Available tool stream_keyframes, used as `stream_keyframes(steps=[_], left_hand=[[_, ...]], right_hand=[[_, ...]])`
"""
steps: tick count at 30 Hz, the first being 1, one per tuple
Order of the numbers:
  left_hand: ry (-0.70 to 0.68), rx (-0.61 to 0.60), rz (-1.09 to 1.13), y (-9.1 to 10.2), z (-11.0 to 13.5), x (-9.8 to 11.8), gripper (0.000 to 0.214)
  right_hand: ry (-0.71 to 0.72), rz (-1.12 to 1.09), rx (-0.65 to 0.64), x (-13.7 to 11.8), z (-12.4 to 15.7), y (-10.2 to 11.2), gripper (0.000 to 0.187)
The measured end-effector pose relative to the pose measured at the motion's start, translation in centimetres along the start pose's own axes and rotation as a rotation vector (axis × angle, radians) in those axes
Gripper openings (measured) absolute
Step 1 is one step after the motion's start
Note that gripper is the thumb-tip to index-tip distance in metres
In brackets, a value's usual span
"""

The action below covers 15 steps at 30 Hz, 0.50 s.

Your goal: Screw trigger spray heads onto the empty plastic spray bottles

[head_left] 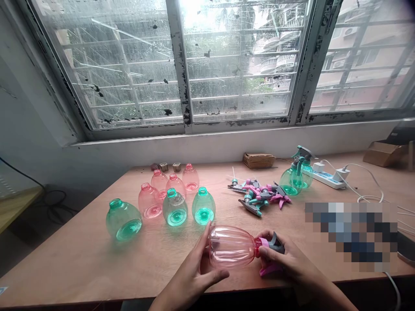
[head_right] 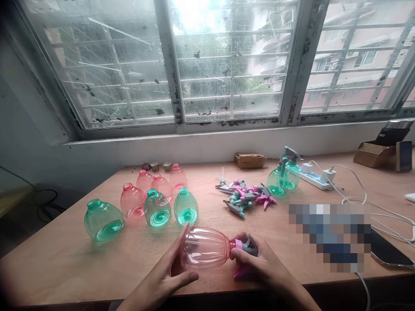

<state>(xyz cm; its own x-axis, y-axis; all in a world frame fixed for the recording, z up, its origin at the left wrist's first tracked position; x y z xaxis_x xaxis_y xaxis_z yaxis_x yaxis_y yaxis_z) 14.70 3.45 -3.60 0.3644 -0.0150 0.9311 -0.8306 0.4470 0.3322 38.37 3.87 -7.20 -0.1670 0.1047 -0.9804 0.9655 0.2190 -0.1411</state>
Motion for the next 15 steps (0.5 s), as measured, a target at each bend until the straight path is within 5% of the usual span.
stream_keyframes(steps=[15], left_hand=[[0.007,-0.015,0.045,-0.01,0.39,0.09,0.094]], right_hand=[[-0.016,-0.038,0.002,-0.43,0.18,-0.54,0.043]])
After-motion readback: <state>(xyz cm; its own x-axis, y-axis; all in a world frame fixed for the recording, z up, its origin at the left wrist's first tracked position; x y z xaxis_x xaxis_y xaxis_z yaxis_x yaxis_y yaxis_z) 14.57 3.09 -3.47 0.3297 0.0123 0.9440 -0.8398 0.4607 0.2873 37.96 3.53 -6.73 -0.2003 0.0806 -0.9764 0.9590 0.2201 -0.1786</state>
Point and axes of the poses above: each hand's wrist, its own z-axis away from the middle knuckle, its own y-axis out of the back of the hand, x = y × z, the point moved 7 cm from there along -z, towards the middle knuckle, and after that the axes turned 10 degrees about y, right-handed, at the moved point
